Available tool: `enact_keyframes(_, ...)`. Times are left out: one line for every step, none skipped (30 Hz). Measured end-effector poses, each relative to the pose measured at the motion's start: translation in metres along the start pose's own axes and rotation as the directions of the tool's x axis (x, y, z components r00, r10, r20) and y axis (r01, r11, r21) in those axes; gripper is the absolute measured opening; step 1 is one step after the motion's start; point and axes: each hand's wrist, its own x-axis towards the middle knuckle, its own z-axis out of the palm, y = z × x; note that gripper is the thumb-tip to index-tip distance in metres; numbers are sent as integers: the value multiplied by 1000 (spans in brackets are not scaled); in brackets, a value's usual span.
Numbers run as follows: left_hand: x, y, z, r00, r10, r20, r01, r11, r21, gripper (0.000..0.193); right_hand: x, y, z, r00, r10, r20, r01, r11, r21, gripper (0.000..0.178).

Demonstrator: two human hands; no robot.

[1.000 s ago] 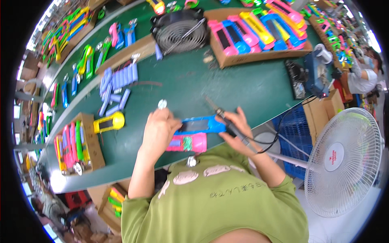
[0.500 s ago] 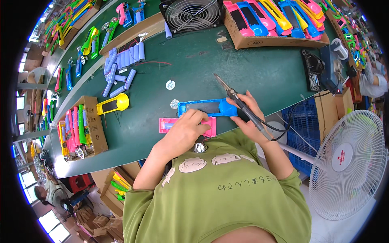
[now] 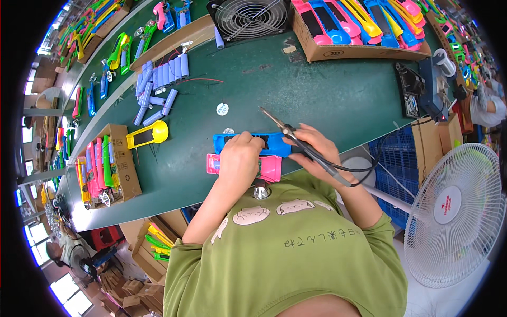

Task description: The person solders components inside flashlight casings using a soldering iron, joins the casing halves together by hand, and places the assembled flashlights onto the conveyor line.

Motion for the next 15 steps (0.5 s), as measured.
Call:
enact_keyframes(0, -1, -1, 997, -36, 63, 33, 998, 44, 5, 0, -1, -5, 1000, 0, 2, 0, 1000, 2, 49)
enact_keyframes(2, -2, -2, 997, -38, 63, 35, 998, 45, 5, -1, -3, -12, 997, -52, -53, 51, 998, -21, 44)
enact_keyframes(3, -3, -5, 995, -53, 84, 52, 999, 16, 4, -2, -4, -19, 989, -104, -107, 100, 994, -46, 40)
enact_keyframes(5, -4, -7, 992, -67, 105, 69, 998, -13, 4, -4, -4, -23, 989, -104, -106, 99, 994, -43, 40)
enact_keyframes(6, -6, -8, 992, -70, 106, 72, 997, -12, 4, -6, -4, -26, 987, -67, -148, 57, 996, -67, 34)
enact_keyframes(7, -6, -9, 989, -70, 127, 72, 997, -14, 4, -8, -4, -28, 981, -31, -193, 13, 996, -91, 28)
enact_keyframes(9, -7, -10, 986, -70, 148, 73, 997, -16, 4, -12, -7, -22, 921, 316, -229, -235, 918, 319, 22)
enact_keyframes(10, -6, -10, 986, -72, 149, 75, 997, -15, 4, -12, -6, -22, 921, 317, -228, -236, 917, 321, 22)
enact_keyframes(11, -6, -10, 986, -64, 154, 64, 998, 0, 3, -11, -4, -22, 871, 450, -197, -302, 807, 507, 20)
enact_keyframes(12, -5, -10, 986, -56, 159, 54, 998, 16, 3, -10, -2, -22, 811, 568, -137, -347, 656, 670, 18)
enact_keyframes(12, -5, -10, 986, -57, 160, 55, 998, 17, 3, -10, 1, -20, 793, 600, -107, -373, 616, 694, 18)
enact_keyframes(13, -4, -11, 984, -60, 169, 55, 998, 33, 3, -12, 3, -17, 793, 601, -105, -373, 615, 695, 18)
enact_keyframes(13, -4, -11, 982, -63, 177, 56, 997, 48, 3, -13, 6, -15, 794, 601, -92, -386, 615, 688, 18)
enact_keyframes(14, -3, -11, 982, -64, 179, 56, 997, 49, 3, -15, 7, -13, 794, 602, -79, -398, 615, 681, 17)
enact_keyframes(14, -3, -11, 981, -63, 183, 53, 997, 59, 3, -15, 7, -11, 794, 603, -79, -399, 614, 682, 17)
